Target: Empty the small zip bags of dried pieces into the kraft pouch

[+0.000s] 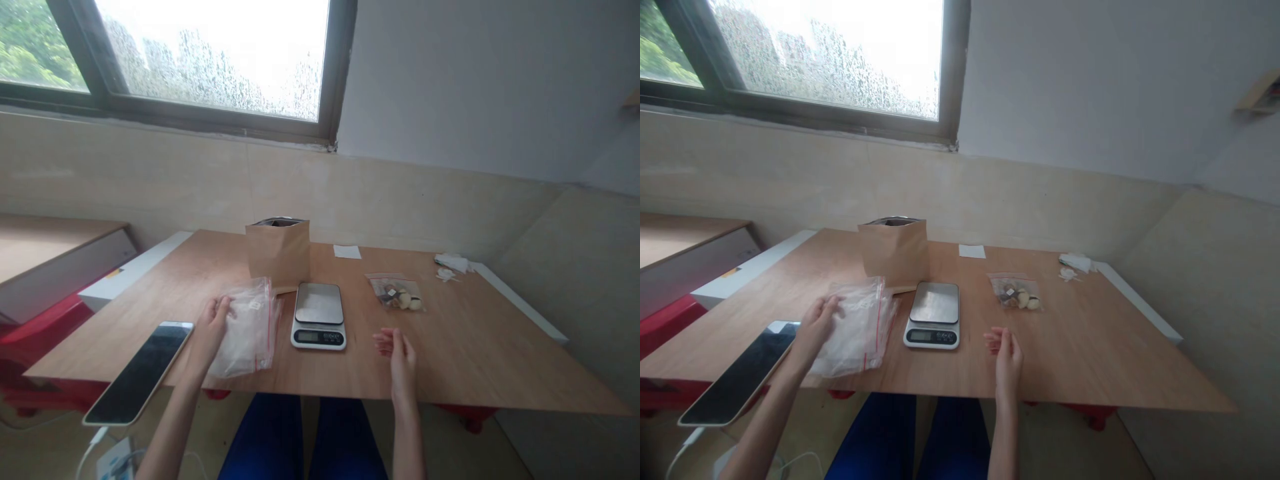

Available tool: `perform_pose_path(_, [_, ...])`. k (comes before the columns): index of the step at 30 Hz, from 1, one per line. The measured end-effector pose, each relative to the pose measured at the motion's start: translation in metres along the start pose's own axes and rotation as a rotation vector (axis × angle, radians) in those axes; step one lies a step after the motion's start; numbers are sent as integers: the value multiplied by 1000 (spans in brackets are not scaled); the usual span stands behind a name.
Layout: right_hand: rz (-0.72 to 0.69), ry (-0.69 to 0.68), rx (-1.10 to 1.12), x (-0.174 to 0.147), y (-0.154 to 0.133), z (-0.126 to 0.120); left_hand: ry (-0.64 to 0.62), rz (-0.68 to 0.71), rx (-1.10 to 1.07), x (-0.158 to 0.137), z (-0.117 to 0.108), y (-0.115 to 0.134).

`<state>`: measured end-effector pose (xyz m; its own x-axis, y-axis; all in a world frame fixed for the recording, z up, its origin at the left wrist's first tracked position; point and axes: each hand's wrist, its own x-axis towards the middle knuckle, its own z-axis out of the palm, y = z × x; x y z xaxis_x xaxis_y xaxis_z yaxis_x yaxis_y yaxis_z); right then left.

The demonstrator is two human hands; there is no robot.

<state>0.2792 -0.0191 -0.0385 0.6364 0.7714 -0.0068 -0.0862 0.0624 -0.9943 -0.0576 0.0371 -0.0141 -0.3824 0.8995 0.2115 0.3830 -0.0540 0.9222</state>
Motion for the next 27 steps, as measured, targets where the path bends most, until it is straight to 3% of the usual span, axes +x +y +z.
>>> perform_pose_path(2, [-2,9,-32,5,5,-8,74,29,270,13,-5,-11])
perform_pose_path(4, [-18,29,-69,7,10,-12,162,169,451,18,-4,-19])
perform_pose_path(8, [-153,60,-277,11,20,-14,268,379,539,5,12,-20])
perform_pose_path(13, [-459,110,-759,31,32,0,37,340,624,-18,41,-37])
perform_pose_path(16, [-510,122,-1001,55,30,11,-87,301,676,-20,51,-59])
perform_pose_path(19, [-484,50,-1168,80,23,19,-157,303,674,-15,52,-71])
perform_pose_path(23, [-465,83,-1217,102,14,21,-204,287,600,-7,46,-66])
perform_pose_path(27, [-511,110,-1088,110,7,11,-166,249,363,-8,37,-49])
